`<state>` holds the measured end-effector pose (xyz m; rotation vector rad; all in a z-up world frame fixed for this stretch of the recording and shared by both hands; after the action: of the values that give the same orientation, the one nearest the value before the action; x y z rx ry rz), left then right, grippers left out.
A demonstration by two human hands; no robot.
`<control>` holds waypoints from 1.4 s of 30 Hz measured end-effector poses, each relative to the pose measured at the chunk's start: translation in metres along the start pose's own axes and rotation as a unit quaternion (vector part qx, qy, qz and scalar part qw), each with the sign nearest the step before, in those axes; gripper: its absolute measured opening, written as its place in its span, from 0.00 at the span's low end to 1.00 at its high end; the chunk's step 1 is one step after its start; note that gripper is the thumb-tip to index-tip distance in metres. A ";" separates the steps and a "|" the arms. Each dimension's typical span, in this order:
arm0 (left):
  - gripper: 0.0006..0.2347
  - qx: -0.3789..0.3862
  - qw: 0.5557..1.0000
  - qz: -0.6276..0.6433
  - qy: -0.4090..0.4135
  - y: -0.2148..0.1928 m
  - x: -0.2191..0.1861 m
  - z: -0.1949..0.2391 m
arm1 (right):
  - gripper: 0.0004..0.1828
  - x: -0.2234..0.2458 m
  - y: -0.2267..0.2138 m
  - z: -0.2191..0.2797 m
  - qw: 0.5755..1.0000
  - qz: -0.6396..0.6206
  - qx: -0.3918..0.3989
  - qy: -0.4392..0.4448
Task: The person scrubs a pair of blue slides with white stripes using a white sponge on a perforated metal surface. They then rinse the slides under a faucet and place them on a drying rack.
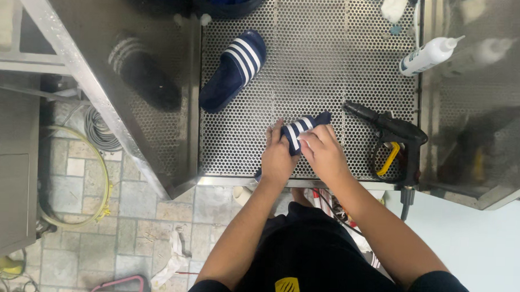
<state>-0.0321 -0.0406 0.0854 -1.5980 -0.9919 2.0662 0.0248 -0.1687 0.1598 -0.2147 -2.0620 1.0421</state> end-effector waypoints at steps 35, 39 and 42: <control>0.39 0.074 0.985 -0.101 0.117 -0.042 -0.001 -0.035 | 0.10 -0.055 -0.028 0.025 0.987 -0.130 0.008 0.094; 0.32 0.064 0.975 -0.061 0.204 -0.048 -0.012 -0.035 | 0.12 -0.051 -0.025 0.027 0.984 -0.147 -0.004 0.097; 0.32 0.066 0.976 -0.071 0.194 -0.044 -0.014 -0.042 | 0.12 -0.051 -0.026 0.021 0.992 -0.111 -0.005 0.054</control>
<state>0.0056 -0.0055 0.1215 -1.7175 -0.7850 1.6056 0.0490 -0.2220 0.1424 -0.0437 -1.9442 0.8664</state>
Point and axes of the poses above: each hand's wrist, its own z-axis away from the middle knuckle, its own y-axis out of the palm, x = y × z, the point moved 2 cm from there along -z, towards the middle knuckle, and after that the axes turned 1 degree about z, right-handed, at the moved point
